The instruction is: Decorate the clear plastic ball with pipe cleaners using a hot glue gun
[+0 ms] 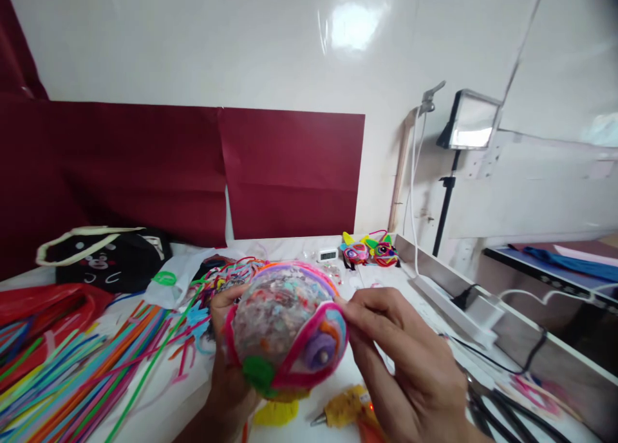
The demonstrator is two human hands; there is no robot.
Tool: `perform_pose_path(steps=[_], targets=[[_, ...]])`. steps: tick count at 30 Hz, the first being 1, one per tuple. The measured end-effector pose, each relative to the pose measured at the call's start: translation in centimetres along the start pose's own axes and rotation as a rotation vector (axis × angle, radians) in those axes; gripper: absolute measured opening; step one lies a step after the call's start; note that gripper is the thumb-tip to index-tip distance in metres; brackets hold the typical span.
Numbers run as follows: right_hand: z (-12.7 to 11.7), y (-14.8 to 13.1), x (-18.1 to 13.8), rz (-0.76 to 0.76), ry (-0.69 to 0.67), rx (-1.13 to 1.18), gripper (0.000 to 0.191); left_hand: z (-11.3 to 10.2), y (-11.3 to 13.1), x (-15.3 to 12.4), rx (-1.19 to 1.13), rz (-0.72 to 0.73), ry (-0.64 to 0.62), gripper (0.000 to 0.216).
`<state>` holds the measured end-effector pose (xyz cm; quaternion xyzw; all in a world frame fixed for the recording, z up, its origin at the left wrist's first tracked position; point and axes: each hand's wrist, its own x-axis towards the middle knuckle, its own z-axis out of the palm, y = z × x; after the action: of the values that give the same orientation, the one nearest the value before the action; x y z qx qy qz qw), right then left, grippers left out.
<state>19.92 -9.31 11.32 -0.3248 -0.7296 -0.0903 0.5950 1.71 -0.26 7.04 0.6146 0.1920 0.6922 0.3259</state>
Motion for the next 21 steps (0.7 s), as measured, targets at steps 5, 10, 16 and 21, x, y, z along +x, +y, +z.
perform_pose_path(steps=[5, 10, 16, 21], targets=[[0.7, 0.8, -0.9, 0.077, 0.013, 0.039, 0.039, -0.7, -0.6, -0.5, -0.062, -0.027, 0.12, 0.061], [2.0, 1.3, -1.1, 0.122, 0.048, 0.113, 0.045, -0.6, -1.6, -0.6, 0.05, 0.065, 0.074, 0.059], [3.5, 1.4, -1.3, 0.203, 0.079, 0.227, 0.055, 0.6, -0.4, 0.4, 0.243, 0.394, 0.044, 0.062], [3.9, 1.3, -1.6, 0.371, 0.106, 0.292, 0.064, 1.5, 0.2, 0.6, 0.266, 0.485, 0.019, 0.064]])
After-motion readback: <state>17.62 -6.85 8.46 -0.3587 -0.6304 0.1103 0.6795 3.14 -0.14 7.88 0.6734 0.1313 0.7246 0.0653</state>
